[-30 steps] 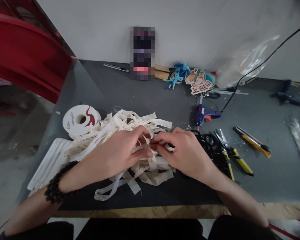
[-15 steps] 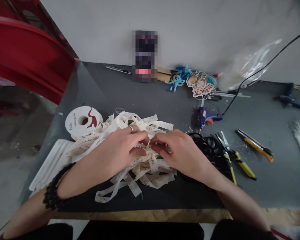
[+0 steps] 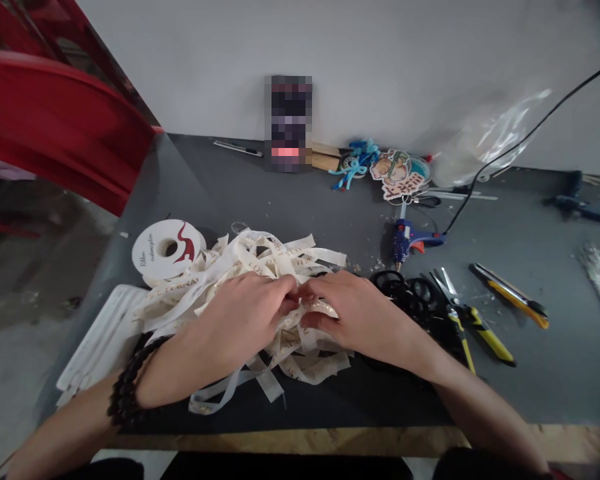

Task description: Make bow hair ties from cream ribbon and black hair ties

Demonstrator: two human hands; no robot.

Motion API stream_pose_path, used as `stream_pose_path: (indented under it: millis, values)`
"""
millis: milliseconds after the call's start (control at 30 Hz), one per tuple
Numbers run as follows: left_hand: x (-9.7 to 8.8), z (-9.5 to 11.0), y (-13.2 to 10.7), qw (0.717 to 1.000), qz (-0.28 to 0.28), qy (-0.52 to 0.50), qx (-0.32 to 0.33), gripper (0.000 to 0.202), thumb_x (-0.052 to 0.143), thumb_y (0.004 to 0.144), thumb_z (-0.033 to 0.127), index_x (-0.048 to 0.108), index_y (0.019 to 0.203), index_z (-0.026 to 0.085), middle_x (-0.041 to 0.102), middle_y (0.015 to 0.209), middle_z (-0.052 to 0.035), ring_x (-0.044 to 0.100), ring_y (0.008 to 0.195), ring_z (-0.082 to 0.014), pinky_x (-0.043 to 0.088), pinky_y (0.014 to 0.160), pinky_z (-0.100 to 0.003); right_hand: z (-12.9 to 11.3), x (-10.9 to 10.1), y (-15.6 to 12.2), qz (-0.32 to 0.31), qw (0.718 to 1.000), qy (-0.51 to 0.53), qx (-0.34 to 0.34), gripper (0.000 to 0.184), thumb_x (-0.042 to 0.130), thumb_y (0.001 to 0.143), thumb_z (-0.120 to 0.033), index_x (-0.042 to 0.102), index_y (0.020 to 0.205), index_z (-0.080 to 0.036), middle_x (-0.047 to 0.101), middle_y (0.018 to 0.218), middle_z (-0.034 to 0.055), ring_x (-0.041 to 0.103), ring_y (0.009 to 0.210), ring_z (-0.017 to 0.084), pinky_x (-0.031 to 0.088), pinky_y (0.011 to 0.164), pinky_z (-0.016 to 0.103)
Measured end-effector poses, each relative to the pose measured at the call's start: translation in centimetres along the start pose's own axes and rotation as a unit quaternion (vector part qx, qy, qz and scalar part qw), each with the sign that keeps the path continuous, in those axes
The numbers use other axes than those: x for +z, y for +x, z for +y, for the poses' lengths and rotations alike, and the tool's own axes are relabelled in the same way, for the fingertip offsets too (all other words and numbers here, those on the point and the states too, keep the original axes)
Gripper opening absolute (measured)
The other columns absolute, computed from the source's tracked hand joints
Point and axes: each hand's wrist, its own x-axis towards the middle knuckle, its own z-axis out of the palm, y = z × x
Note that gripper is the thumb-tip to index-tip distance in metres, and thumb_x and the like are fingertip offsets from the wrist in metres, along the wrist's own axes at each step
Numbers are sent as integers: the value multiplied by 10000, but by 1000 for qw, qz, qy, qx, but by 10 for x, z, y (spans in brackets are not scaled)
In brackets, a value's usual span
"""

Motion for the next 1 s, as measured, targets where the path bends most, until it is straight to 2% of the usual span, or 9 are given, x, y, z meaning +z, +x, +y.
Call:
stream_pose_path:
  millis: [100, 200, 400, 500, 633, 700, 833, 900, 1000]
  values:
    - [0, 4, 1, 1000, -21, 7, 16, 174, 520, 1008, 138, 681, 1053, 189, 780, 873, -66, 723, 802, -262, 376, 642, -345, -2, 2, 2, -14, 1000, -5, 11, 202, 669, 1015, -364, 724, 913, -199, 770, 867, 35, 699, 839, 213, 416, 755, 328]
    - [0, 3, 1, 999, -37, 14, 24, 169, 534, 1018, 164, 695, 1062, 193, 778, 853, -67, 727, 795, -263, 357, 627, -338, 0, 1, 3, -27, 999, 0, 18, 255, 611, 1041, -308, 745, 848, -208, 776, 809, 21, 704, 781, 186, 399, 721, 314]
    - [-1, -1, 1, 999, -44, -4, -6, 189, 535, 1036, 245, 709, 972, 206, 774, 806, -65, 737, 759, -262, 341, 612, -337, 1, -7, 5, -25, 998, 48, 22, 197, 641, 991, -183, 814, 980, -276, 834, 865, -19, 758, 802, 174, 442, 772, 300]
    - [-3, -2, 0, 999, -28, -22, -4, 209, 515, 1032, 227, 713, 963, 219, 782, 829, -62, 737, 771, -254, 369, 631, -336, 0, -10, 5, -32, 997, 73, 19, 80, 737, 946, -234, 807, 977, -257, 819, 827, -23, 738, 761, 165, 445, 747, 285]
    - [-4, -1, 0, 1000, -21, -14, -16, 191, 513, 1028, 217, 696, 976, 203, 776, 844, -76, 728, 774, -256, 377, 639, -339, 1, -8, 5, 12, 996, 84, 3, 49, 756, 940, -267, 800, 928, -249, 806, 843, -21, 713, 763, 156, 431, 730, 274]
    - [-3, -2, -1, 1000, -21, -15, -10, 177, 531, 1034, 244, 681, 949, 204, 760, 815, -66, 709, 744, -244, 355, 626, -335, 3, -7, 6, 20, 995, 94, 1, 135, 705, 951, -186, 806, 902, -262, 811, 847, -35, 725, 794, 151, 436, 746, 264]
    - [1, -8, -1, 999, -23, -33, 7, 215, 536, 1051, 290, 680, 902, 233, 736, 763, -32, 672, 691, -216, 306, 611, -329, 9, -9, 7, -21, 992, 126, -1, 322, 621, 916, -48, 827, 959, -291, 829, 862, -69, 765, 841, 136, 463, 802, 246]
    - [1, -11, -1, 999, -17, -35, 2, 267, 547, 1048, 312, 677, 828, 232, 727, 740, -28, 664, 686, -212, 298, 616, -331, 12, -12, 7, -23, 991, 134, 5, 327, 608, 924, -58, 830, 983, -290, 827, 847, -70, 766, 823, 130, 465, 796, 245]
    - [-5, -14, 0, 999, -14, -33, -22, 329, 594, 1020, 354, 663, 728, 221, 718, 703, -30, 652, 674, -212, 303, 630, -333, 13, -14, 7, -7, 989, 145, 11, 216, 642, 957, -158, 827, 941, -268, 801, 792, -63, 722, 731, 119, 454, 745, 250]
